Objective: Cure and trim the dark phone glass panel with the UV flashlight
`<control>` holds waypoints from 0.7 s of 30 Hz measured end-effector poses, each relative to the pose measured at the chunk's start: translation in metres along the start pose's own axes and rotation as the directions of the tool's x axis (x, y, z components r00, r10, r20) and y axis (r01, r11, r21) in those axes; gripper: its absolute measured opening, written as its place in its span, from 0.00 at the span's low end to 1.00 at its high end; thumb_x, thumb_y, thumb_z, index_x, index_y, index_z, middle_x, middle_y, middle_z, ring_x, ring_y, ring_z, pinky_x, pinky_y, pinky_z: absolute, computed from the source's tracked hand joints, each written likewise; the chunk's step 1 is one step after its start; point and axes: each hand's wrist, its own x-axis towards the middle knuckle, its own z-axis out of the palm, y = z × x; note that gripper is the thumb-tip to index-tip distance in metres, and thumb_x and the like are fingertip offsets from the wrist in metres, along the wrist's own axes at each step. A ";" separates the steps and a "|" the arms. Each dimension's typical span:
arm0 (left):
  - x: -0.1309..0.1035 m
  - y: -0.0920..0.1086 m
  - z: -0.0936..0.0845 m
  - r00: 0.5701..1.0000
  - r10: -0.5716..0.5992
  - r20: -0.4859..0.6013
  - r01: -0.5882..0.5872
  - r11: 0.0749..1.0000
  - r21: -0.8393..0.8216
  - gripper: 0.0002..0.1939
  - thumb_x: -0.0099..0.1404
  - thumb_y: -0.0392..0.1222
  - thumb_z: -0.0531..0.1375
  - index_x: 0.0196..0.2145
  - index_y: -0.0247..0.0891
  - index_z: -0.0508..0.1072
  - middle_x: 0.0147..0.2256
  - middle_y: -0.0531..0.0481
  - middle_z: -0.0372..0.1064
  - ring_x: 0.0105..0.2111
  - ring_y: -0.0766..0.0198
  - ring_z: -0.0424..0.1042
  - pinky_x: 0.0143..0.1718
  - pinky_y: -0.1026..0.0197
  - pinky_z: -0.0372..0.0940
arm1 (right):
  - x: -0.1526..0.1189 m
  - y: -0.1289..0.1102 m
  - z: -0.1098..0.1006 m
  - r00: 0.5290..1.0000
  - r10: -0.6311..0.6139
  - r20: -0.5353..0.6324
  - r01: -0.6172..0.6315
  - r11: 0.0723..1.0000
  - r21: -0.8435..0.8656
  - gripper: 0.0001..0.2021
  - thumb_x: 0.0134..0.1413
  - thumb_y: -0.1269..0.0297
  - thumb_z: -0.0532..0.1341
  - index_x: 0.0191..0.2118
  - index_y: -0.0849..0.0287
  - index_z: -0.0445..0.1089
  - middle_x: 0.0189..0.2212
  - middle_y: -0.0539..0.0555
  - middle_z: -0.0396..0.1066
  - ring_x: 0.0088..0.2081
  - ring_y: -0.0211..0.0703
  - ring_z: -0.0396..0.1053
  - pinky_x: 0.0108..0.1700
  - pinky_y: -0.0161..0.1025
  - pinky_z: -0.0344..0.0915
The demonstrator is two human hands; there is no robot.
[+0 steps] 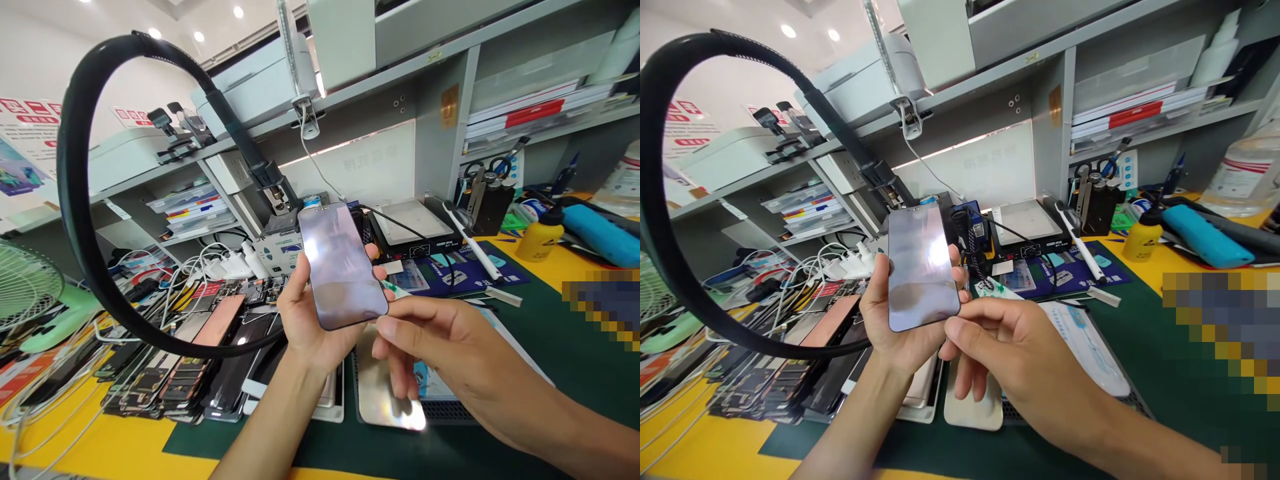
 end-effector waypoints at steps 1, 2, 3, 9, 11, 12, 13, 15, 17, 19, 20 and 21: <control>0.000 0.000 0.000 1.000 0.006 0.003 -0.006 1.000 0.008 0.31 0.68 0.60 0.57 0.55 0.29 0.72 0.49 0.41 0.76 0.43 0.52 0.76 0.45 0.51 0.73 | 0.000 0.000 0.000 1.000 0.003 0.003 -0.003 1.000 0.006 0.18 0.65 0.50 0.63 0.33 0.61 0.75 0.20 0.52 0.73 0.23 0.37 0.69 0.28 0.34 0.68; 0.000 0.000 0.000 1.000 0.013 0.003 -0.013 1.000 0.014 0.31 0.68 0.60 0.57 0.55 0.30 0.73 0.49 0.41 0.76 0.43 0.53 0.76 0.45 0.51 0.73 | 0.001 0.000 0.000 1.000 0.003 0.008 -0.003 1.000 0.012 0.18 0.65 0.50 0.63 0.32 0.61 0.75 0.20 0.52 0.73 0.23 0.37 0.68 0.27 0.34 0.68; 0.000 0.000 0.000 1.000 0.018 0.003 -0.018 1.000 0.018 0.30 0.68 0.59 0.57 0.55 0.31 0.73 0.49 0.41 0.76 0.43 0.53 0.77 0.45 0.51 0.73 | 0.001 -0.001 0.000 1.000 0.001 0.012 -0.002 1.000 0.021 0.17 0.65 0.51 0.63 0.32 0.61 0.75 0.20 0.52 0.73 0.23 0.36 0.68 0.27 0.33 0.68; 0.000 -0.001 0.001 1.000 0.025 -0.011 -0.025 0.999 0.021 0.30 0.68 0.60 0.58 0.54 0.31 0.73 0.49 0.41 0.76 0.42 0.52 0.77 0.44 0.51 0.74 | 0.000 0.000 -0.003 1.000 -0.003 0.024 0.002 0.999 0.049 0.17 0.65 0.51 0.63 0.33 0.60 0.75 0.20 0.52 0.73 0.23 0.36 0.69 0.28 0.32 0.68; 0.000 -0.001 0.001 1.000 0.021 -0.011 -0.020 1.000 0.021 0.30 0.67 0.60 0.58 0.54 0.32 0.74 0.49 0.41 0.76 0.42 0.52 0.77 0.44 0.51 0.74 | 0.000 0.000 -0.004 1.000 0.003 0.021 -0.004 0.998 0.057 0.17 0.65 0.52 0.63 0.33 0.61 0.76 0.20 0.52 0.73 0.23 0.36 0.69 0.27 0.32 0.68; 0.000 -0.001 0.001 1.000 0.020 -0.012 -0.020 1.000 0.023 0.30 0.67 0.60 0.58 0.54 0.32 0.74 0.49 0.41 0.76 0.42 0.53 0.77 0.44 0.51 0.74 | 0.000 0.000 -0.004 1.000 0.004 0.022 -0.005 0.998 0.060 0.17 0.65 0.52 0.63 0.33 0.61 0.76 0.20 0.52 0.73 0.23 0.36 0.69 0.28 0.32 0.68; 0.000 -0.001 0.001 1.000 0.019 -0.015 -0.019 1.000 0.023 0.29 0.67 0.60 0.58 0.54 0.32 0.74 0.49 0.41 0.76 0.42 0.53 0.77 0.43 0.51 0.74 | 0.000 -0.001 -0.003 1.000 0.007 0.024 -0.008 0.998 0.061 0.17 0.65 0.52 0.63 0.33 0.61 0.76 0.20 0.53 0.74 0.23 0.36 0.69 0.28 0.32 0.68; 0.000 -0.001 0.002 1.000 0.019 -0.020 -0.018 1.000 0.020 0.30 0.67 0.59 0.58 0.54 0.31 0.73 0.48 0.41 0.76 0.41 0.53 0.77 0.43 0.52 0.74 | 0.001 -0.002 -0.003 1.000 0.005 0.029 -0.007 0.998 0.064 0.16 0.65 0.52 0.62 0.34 0.61 0.76 0.21 0.53 0.74 0.23 0.36 0.69 0.28 0.33 0.68; 0.000 -0.001 0.004 1.000 0.020 -0.024 -0.019 1.000 0.013 0.30 0.68 0.59 0.57 0.54 0.30 0.73 0.48 0.41 0.76 0.41 0.53 0.77 0.44 0.52 0.74 | 0.001 -0.002 -0.002 1.000 -0.001 0.029 -0.001 0.998 0.063 0.17 0.65 0.53 0.63 0.33 0.61 0.76 0.21 0.53 0.74 0.23 0.36 0.69 0.28 0.32 0.68; 0.000 -0.002 0.005 0.999 0.018 -0.034 -0.018 1.000 -0.001 0.30 0.68 0.59 0.57 0.54 0.29 0.73 0.48 0.40 0.76 0.42 0.52 0.76 0.44 0.51 0.73 | 0.001 -0.003 -0.002 0.999 -0.010 0.032 0.008 0.998 0.061 0.17 0.65 0.53 0.63 0.33 0.61 0.76 0.20 0.53 0.73 0.23 0.36 0.69 0.28 0.32 0.68; 0.000 -0.002 0.006 0.999 0.019 -0.039 -0.019 1.000 -0.008 0.30 0.68 0.59 0.57 0.54 0.29 0.73 0.48 0.40 0.76 0.42 0.52 0.76 0.44 0.51 0.73 | 0.001 -0.002 -0.002 0.999 -0.013 0.034 0.011 0.998 0.059 0.17 0.65 0.52 0.62 0.33 0.61 0.76 0.20 0.53 0.73 0.23 0.36 0.69 0.28 0.32 0.68; 0.000 -0.002 0.006 0.999 0.022 -0.045 -0.023 1.000 -0.013 0.30 0.68 0.59 0.57 0.54 0.30 0.73 0.48 0.40 0.75 0.42 0.52 0.76 0.44 0.51 0.73 | 0.001 -0.002 -0.002 0.999 -0.013 0.034 0.011 0.998 0.057 0.17 0.65 0.52 0.62 0.33 0.62 0.76 0.20 0.53 0.73 0.23 0.37 0.69 0.28 0.33 0.68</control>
